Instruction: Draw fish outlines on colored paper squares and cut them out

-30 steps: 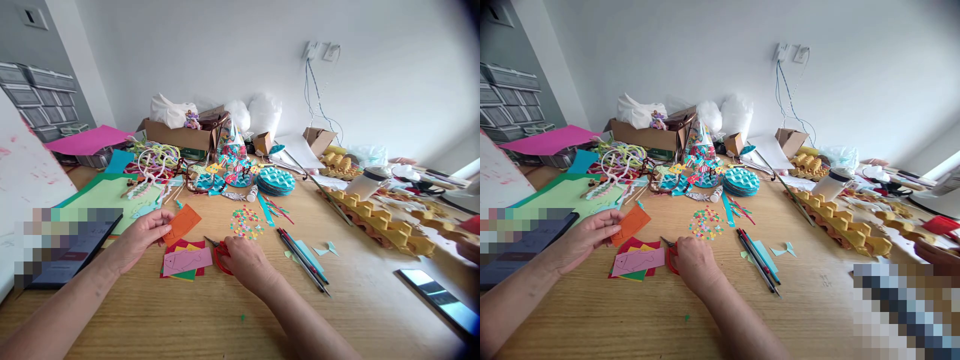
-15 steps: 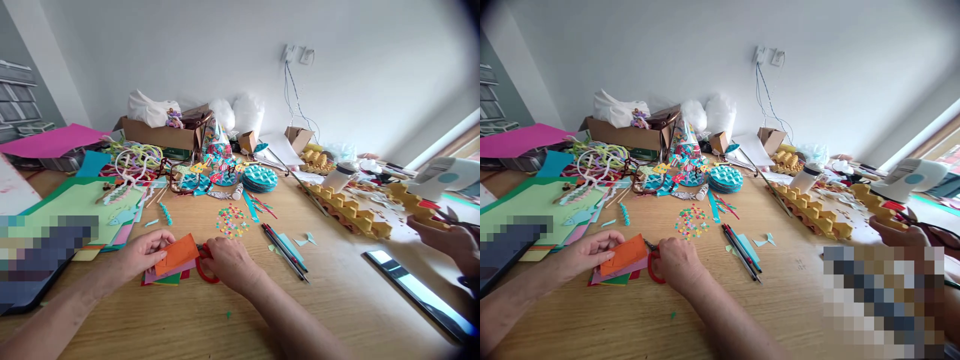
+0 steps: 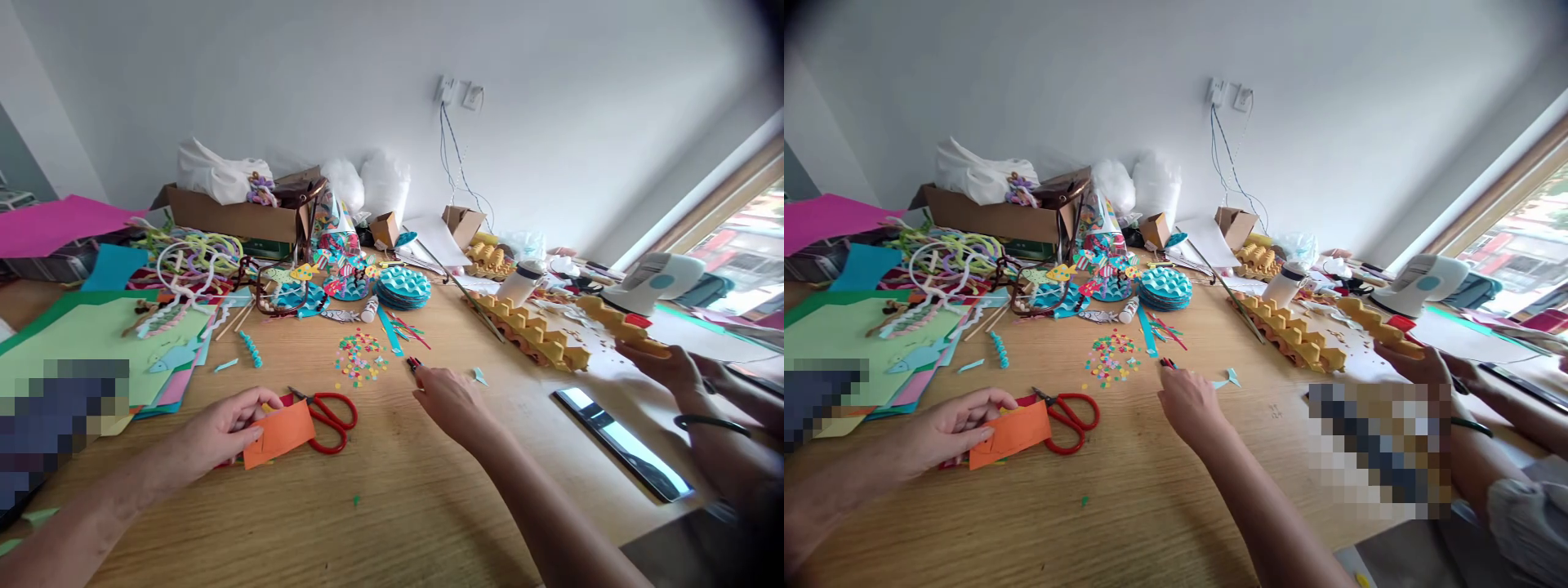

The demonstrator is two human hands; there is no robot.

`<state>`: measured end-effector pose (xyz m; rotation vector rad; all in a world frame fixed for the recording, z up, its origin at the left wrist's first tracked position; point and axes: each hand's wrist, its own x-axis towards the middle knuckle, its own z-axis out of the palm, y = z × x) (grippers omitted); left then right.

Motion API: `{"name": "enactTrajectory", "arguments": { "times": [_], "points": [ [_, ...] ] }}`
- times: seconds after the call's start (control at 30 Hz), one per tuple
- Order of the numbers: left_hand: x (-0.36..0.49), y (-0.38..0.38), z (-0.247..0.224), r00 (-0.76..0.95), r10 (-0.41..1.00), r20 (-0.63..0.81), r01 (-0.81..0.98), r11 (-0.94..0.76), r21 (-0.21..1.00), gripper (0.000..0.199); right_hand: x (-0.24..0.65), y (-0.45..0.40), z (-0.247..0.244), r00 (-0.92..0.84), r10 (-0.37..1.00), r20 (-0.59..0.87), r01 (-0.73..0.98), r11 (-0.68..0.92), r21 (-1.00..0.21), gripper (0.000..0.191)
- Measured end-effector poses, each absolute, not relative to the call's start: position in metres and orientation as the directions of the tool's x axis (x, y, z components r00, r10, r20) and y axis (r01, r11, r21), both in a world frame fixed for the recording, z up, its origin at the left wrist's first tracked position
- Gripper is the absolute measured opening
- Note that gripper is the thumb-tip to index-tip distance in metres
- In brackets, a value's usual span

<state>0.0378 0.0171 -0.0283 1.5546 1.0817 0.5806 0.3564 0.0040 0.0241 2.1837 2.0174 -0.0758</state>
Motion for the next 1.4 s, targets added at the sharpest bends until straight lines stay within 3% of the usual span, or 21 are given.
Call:
{"name": "enactTrajectory", "arguments": {
  "times": [0.2, 0.57, 0.67, 0.77, 0.93, 1.03, 1.13, 1.4],
  "points": [
    [0.046, 0.012, -0.027, 0.465, 0.857, -0.223, 0.322, 0.071, 0.944, 0.029, 0.383, -0.010, 0.000, 0.192, 0.972, -0.135, 0.977, -0.176, 0.122, 0.020],
    [0.048, 0.007, -0.029, 0.570, 0.810, -0.137, 0.269, -0.027, 0.963, 0.024, 0.371, -0.017, 0.001, 0.199, 0.972, -0.126, 0.979, -0.192, 0.061, 0.027],
    [0.048, 0.007, -0.029, 0.599, 0.789, -0.137, 0.278, -0.045, 0.959, 0.017, 0.356, -0.021, 0.008, 0.142, 0.984, -0.104, 0.988, -0.147, -0.042, 0.027],
    [0.046, 0.008, -0.031, 0.571, 0.806, -0.159, 0.334, -0.051, 0.941, 0.009, 0.332, -0.022, 0.013, 0.006, 1.000, -0.016, 0.954, -0.011, -0.299, 0.025],
    [0.041, 0.010, -0.033, 0.558, 0.823, -0.109, 0.407, -0.157, 0.900, 0.001, 0.291, -0.014, 0.005, -0.155, 0.988, 0.004, 0.890, 0.142, -0.434, 0.019],
    [0.039, 0.010, -0.029, 0.554, 0.826, -0.106, 0.406, -0.156, 0.900, 0.001, 0.278, -0.008, -0.005, -0.239, 0.970, -0.035, 0.879, 0.200, -0.433, 0.012],
    [0.039, 0.009, -0.023, 0.552, 0.824, -0.129, 0.381, -0.112, 0.918, 0.004, 0.272, -0.004, -0.007, -0.317, 0.944, -0.097, 0.889, 0.260, -0.377, 0.020],
    [0.040, 0.005, -0.008, 0.582, 0.795, -0.168, 0.303, -0.021, 0.953, 0.012, 0.262, 0.001, 0.000, -0.300, 0.941, -0.159, 0.923, 0.244, -0.298, 0.017]
  ]
}}
